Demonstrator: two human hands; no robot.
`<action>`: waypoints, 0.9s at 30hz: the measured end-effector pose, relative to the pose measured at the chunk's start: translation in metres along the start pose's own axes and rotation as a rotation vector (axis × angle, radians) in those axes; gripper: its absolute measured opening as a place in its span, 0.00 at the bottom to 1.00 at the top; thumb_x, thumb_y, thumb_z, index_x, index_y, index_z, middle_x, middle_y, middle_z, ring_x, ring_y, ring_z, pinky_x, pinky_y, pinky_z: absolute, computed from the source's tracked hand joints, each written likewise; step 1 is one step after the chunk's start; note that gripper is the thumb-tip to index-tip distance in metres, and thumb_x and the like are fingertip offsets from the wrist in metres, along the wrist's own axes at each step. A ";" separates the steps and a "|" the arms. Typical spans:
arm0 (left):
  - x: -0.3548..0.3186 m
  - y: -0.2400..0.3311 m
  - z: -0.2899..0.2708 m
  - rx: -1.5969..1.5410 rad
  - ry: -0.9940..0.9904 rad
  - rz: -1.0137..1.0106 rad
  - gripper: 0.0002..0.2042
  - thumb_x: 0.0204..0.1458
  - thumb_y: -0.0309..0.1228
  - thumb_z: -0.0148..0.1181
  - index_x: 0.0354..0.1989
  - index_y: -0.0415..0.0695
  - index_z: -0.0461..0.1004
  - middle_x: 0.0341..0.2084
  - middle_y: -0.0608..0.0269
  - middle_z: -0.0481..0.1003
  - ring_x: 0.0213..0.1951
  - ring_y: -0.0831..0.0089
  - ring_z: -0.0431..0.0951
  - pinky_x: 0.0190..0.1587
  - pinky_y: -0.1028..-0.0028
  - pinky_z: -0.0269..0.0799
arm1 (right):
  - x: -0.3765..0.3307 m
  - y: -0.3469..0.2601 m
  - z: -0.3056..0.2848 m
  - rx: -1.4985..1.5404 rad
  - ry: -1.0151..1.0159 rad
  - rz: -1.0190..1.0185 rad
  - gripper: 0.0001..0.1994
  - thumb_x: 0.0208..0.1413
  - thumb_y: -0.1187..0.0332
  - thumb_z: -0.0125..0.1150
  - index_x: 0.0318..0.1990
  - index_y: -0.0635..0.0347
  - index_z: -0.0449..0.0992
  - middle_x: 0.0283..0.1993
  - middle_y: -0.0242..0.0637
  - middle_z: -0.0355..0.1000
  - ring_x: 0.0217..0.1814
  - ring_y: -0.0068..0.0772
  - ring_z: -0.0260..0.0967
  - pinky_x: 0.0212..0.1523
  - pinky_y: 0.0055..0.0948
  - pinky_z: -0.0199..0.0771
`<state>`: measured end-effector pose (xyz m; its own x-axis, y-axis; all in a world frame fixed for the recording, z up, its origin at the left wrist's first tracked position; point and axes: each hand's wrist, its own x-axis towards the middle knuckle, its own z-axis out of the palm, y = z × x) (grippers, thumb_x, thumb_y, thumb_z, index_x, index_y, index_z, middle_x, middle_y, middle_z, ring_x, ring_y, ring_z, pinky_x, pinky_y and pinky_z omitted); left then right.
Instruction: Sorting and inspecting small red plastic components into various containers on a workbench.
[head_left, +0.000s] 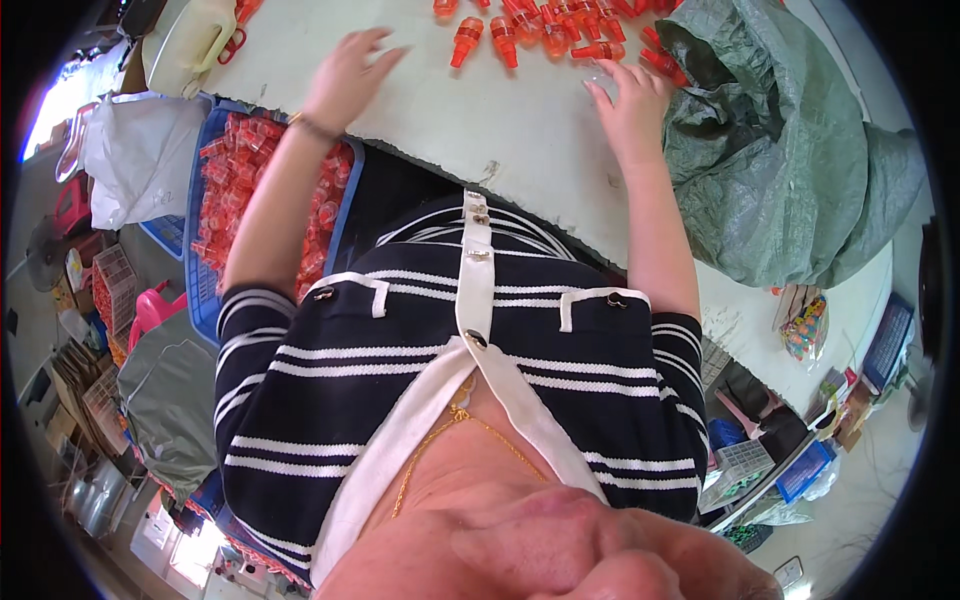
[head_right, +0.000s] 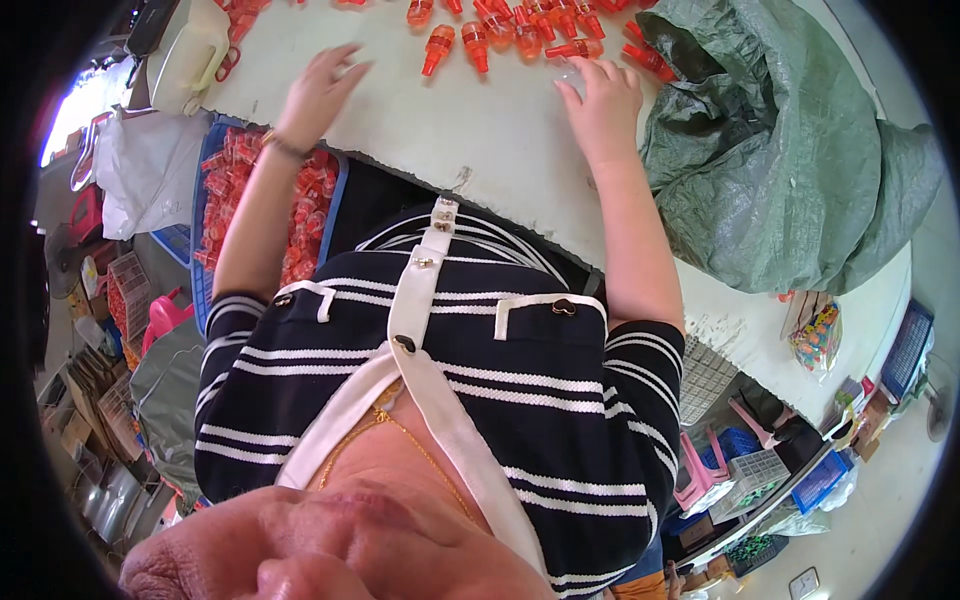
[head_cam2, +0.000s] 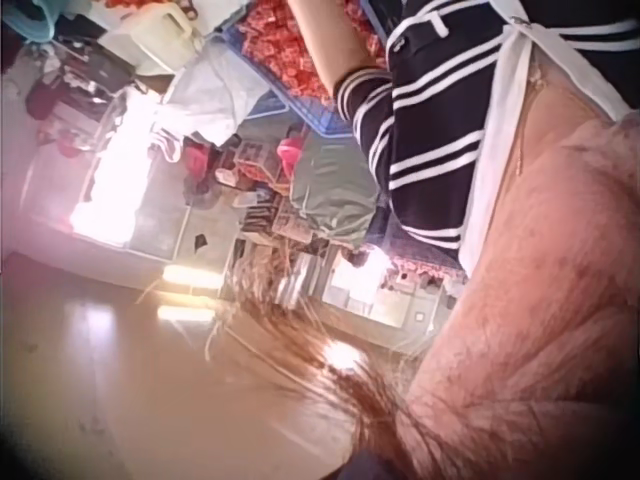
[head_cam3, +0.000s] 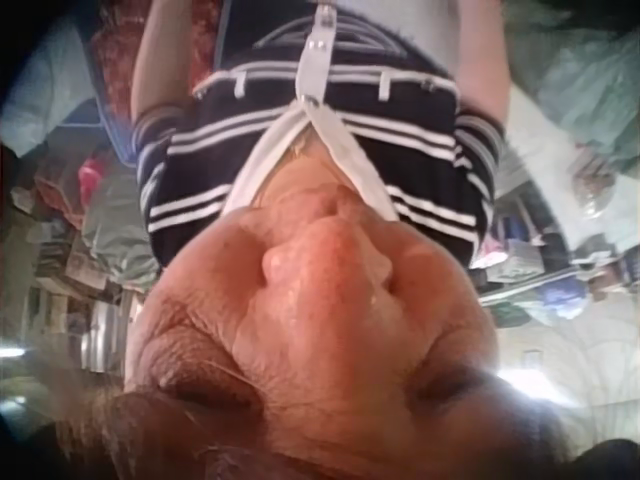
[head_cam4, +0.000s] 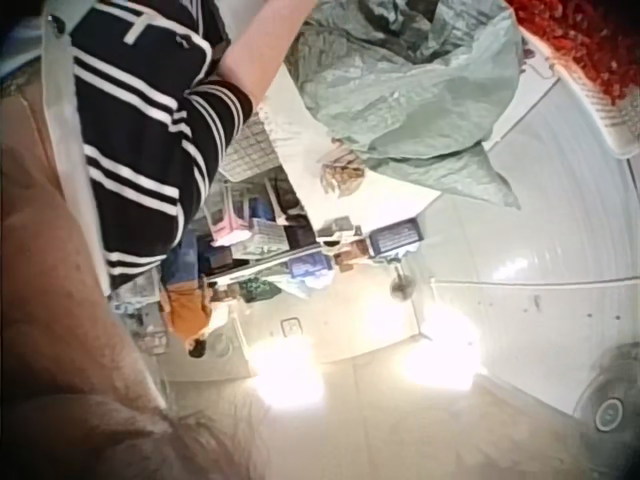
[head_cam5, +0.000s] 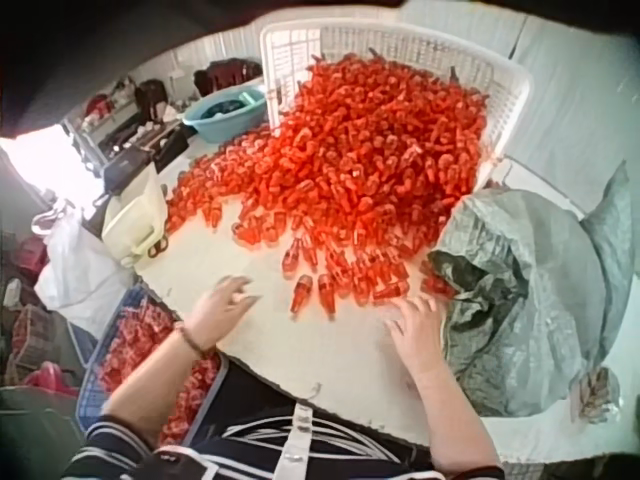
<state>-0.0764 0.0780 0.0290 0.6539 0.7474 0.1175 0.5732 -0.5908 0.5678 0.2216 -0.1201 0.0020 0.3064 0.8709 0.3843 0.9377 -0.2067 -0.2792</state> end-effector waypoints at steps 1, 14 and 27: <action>0.019 0.007 0.025 0.013 0.023 0.016 0.23 0.53 0.44 0.56 0.51 0.40 0.70 0.42 0.52 0.72 0.38 0.63 0.75 0.41 0.69 0.71 | 0.001 -0.005 -0.005 0.095 0.009 0.013 0.16 0.43 0.65 0.67 0.42 0.55 0.75 0.42 0.34 0.72 0.45 0.41 0.64 0.48 0.38 0.65; 0.020 0.064 0.058 -0.987 -0.373 -0.529 0.19 0.55 0.43 0.56 0.46 0.39 0.70 0.35 0.61 0.75 0.35 0.71 0.77 0.38 0.78 0.72 | -0.015 -0.059 -0.013 1.121 -0.038 0.293 0.17 0.51 0.76 0.61 0.49 0.63 0.68 0.44 0.34 0.68 0.44 0.21 0.70 0.46 0.22 0.71; -0.011 0.100 0.062 -1.317 -0.401 -0.631 0.15 0.59 0.42 0.51 0.40 0.42 0.70 0.28 0.67 0.73 0.23 0.81 0.68 0.25 0.82 0.63 | -0.011 -0.079 -0.020 0.790 -0.033 -0.001 0.15 0.49 0.74 0.64 0.46 0.59 0.71 0.43 0.39 0.71 0.42 0.33 0.73 0.42 0.28 0.74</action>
<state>0.0044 -0.0085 0.0339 0.6890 0.5082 -0.5166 0.1071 0.6336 0.7662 0.1476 -0.1222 0.0378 0.2890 0.8862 0.3621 0.5406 0.1610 -0.8257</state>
